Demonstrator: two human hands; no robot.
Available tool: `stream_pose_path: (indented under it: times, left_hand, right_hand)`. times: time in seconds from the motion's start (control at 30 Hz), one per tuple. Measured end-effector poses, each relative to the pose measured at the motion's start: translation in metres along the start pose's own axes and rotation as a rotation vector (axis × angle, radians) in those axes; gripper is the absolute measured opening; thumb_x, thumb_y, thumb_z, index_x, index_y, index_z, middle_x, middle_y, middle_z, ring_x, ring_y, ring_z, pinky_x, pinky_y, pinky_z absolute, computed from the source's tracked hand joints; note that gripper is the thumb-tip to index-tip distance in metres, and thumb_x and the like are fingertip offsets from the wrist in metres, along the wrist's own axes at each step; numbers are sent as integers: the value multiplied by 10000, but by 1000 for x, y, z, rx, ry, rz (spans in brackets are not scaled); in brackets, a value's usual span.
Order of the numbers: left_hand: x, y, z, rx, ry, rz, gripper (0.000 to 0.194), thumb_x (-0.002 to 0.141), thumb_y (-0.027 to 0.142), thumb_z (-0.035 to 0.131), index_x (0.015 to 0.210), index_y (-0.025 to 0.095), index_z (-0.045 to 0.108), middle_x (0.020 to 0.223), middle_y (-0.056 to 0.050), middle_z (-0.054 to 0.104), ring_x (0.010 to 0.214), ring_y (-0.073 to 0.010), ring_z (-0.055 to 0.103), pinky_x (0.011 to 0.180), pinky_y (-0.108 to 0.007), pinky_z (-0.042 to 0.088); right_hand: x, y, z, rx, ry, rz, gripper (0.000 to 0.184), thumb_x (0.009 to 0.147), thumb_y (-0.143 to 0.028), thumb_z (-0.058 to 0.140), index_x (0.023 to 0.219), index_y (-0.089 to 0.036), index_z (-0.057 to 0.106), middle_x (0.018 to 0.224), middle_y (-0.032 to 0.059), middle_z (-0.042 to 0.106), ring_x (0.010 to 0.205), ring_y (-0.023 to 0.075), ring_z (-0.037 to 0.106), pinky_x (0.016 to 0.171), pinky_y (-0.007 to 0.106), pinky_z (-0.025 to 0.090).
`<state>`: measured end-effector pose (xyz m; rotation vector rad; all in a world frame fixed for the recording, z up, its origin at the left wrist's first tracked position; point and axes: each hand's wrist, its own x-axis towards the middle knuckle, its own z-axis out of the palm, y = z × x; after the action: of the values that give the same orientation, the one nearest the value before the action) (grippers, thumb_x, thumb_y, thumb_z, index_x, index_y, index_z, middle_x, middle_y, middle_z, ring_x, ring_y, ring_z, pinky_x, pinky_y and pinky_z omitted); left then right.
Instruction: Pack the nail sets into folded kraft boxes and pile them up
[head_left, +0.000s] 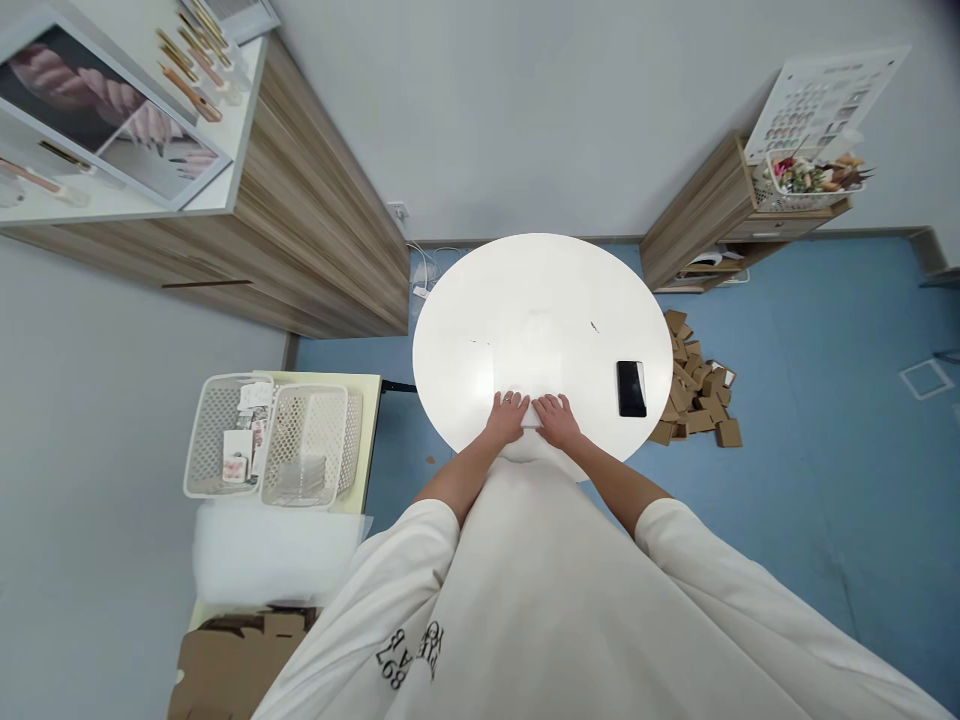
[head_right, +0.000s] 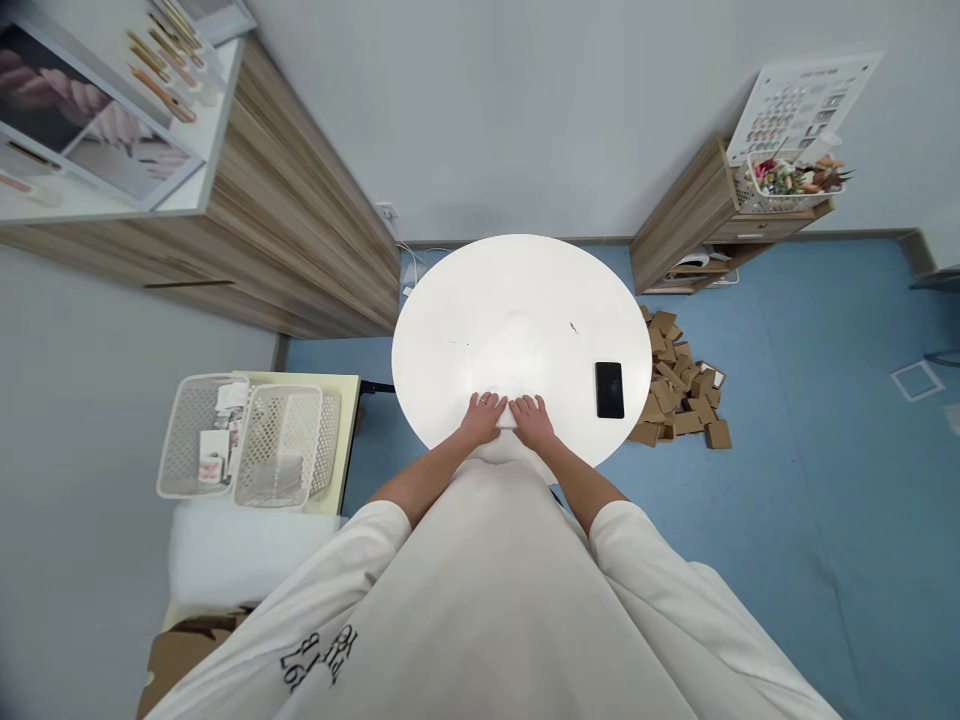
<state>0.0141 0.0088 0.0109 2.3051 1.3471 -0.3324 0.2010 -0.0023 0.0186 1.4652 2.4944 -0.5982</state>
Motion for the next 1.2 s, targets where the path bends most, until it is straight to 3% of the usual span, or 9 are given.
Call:
stream_pose_path:
  times: [0.13,0.27,0.37,0.47,0.6,0.7,0.97,1.07,1.2]
  left_hand:
    - [-7,-2,-2,-37,-16,40,819,824,341,642,1554,188,304,1529,-185,411,1469,-366,291,1204,-549,153]
    - [-11,-7,-8,-103,-39,79,624,895,377,535,1471,162,431,1522,-169,434,1418,-332,381,1187,-503,225]
    - [-8,-11,-16,-151,-62,82,433,943,391,459,1289,166,590,1370,-143,581,1313,-298,498,1179,-495,244]
    - [-1,-12,-25,-180,-3,50,356,981,355,401,1183,182,639,1220,-118,660,1224,-272,562,1179,-496,237]
    - [5,-9,-30,-171,170,23,422,976,219,372,1368,174,523,1334,-128,607,1286,-256,516,1190,-475,223]
    - [11,-5,-28,-131,223,-6,538,929,165,423,1467,143,423,1495,-159,473,1419,-285,378,1214,-496,170]
    - [33,-6,-19,-122,104,-105,765,847,181,578,1554,142,287,1578,-194,349,1492,-341,254,1228,-555,106]
    - [37,-6,-16,-106,89,-132,823,824,167,610,1566,135,256,1590,-207,324,1498,-350,244,1227,-568,98]
    - [34,-2,-11,-78,107,-147,748,826,83,520,1544,135,315,1568,-200,370,1490,-322,277,1234,-550,103]
  right_hand:
    - [-4,1,-5,33,-1,-39,558,889,-317,563,1414,-152,474,1412,189,539,1378,325,395,1197,529,115]
    - [-6,9,-14,114,-59,-73,447,939,-383,496,1331,-172,548,1336,159,605,1338,304,450,1177,506,183]
    - [-3,17,-20,155,-62,-60,425,973,-398,443,1313,-183,579,1414,146,560,1346,293,448,1147,473,249]
    - [6,21,-25,171,-19,10,420,1002,-404,396,1303,-197,603,1492,130,498,1371,292,423,1136,456,271]
    - [21,21,-31,196,52,147,451,1022,-387,361,1388,-195,541,1489,138,500,1362,283,429,1132,444,280]
    - [26,20,-31,185,101,248,520,1007,-349,389,1494,-170,422,1565,154,403,1436,289,333,1164,455,231]
    - [16,22,-20,266,65,432,572,990,-350,418,1532,-182,347,1607,130,327,1447,287,302,1169,442,246]
    - [14,22,-15,324,36,500,588,984,-360,433,1534,-178,337,1575,140,370,1416,294,351,1148,439,285]
    - [16,24,-11,446,-17,659,594,982,-392,435,1521,-159,342,1477,165,471,1331,306,453,1076,432,373]
